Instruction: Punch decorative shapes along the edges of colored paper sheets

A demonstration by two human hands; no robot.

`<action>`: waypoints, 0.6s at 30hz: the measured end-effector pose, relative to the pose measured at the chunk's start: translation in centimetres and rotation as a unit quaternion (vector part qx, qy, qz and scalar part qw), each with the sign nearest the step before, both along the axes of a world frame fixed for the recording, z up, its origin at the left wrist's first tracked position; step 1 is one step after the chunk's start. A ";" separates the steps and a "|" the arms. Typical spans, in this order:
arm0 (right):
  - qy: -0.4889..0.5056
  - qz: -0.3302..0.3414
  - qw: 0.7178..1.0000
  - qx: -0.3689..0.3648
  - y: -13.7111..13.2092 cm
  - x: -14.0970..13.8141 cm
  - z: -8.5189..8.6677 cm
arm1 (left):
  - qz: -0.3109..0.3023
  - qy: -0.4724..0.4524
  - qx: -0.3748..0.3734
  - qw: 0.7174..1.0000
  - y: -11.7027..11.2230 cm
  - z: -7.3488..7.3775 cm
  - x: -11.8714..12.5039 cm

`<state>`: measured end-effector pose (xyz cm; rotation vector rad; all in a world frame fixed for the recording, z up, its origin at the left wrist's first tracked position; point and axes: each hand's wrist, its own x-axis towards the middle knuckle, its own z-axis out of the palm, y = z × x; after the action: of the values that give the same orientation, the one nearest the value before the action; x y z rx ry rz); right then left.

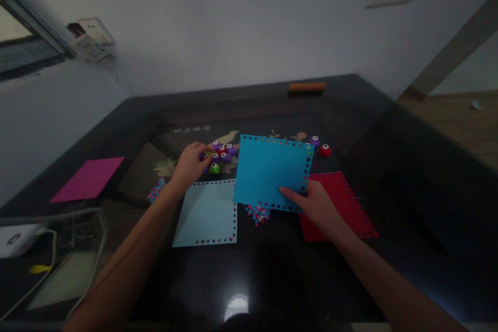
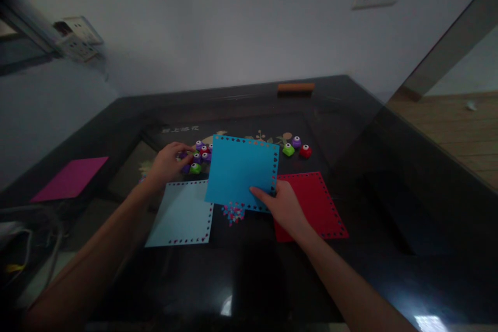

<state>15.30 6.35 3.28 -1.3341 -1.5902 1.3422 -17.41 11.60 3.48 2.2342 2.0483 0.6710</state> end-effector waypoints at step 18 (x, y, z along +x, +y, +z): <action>0.018 0.012 1.000 0.001 0.0 -0.1 -0.3 | -0.032 0.049 0.028 0.998 -3.3 -2.1 -0.4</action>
<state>15.18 6.32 3.01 -1.2863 -1.5871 1.3716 -17.79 8.30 1.33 2.3979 2.0141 0.6334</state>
